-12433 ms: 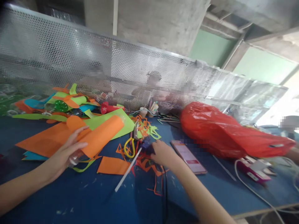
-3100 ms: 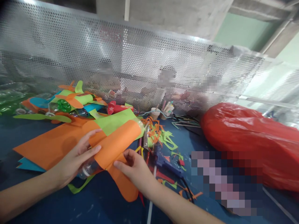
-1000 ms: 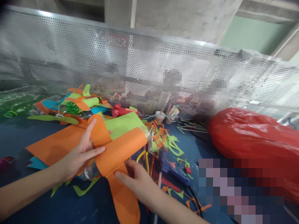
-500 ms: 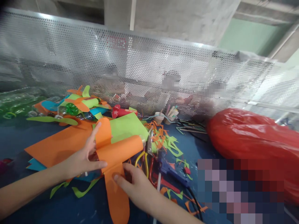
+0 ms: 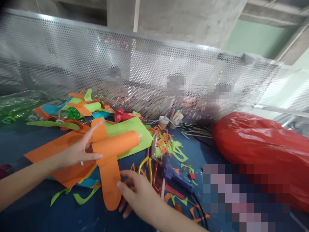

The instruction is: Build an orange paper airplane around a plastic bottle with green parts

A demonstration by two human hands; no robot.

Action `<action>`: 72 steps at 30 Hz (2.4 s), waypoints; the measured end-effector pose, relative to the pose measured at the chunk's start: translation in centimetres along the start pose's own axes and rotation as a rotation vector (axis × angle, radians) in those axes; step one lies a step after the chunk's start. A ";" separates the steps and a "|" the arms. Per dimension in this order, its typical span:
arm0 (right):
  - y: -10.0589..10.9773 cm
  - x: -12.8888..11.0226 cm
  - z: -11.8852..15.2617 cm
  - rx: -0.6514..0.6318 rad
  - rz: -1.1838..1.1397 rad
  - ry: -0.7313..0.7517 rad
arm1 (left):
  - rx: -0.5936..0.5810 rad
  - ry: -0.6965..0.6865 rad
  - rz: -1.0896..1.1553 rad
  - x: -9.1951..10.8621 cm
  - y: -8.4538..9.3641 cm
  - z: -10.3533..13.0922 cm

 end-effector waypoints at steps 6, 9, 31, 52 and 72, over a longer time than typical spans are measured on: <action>-1.3 0.0 0.6 -0.102 0.112 -0.047 | -0.129 -0.015 -0.237 1.3 1.9 -1.4; -1.3 0.1 0.5 -0.131 0.144 -0.034 | -0.271 0.101 -0.511 1.4 3.4 -2.3; -1.5 -0.5 0.8 -0.118 0.316 -0.083 | -0.422 -0.080 -0.968 1.9 5.4 -4.2; -1.4 -0.2 0.7 -0.136 0.385 -0.055 | -0.199 0.059 -1.043 1.1 7.3 -5.2; -1.5 -0.1 0.5 -0.137 0.417 -0.040 | 0.009 -0.372 -1.448 4.1 6.3 -4.3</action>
Point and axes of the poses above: each hand's wrist, its own z-axis away from the middle knuckle, its own y-axis out of the back of the hand, x = y × z, the point moved 7 cm from there along -z, towards the middle knuckle, and after that the axes turned 4 degrees about -y, right-handed, at the moved point
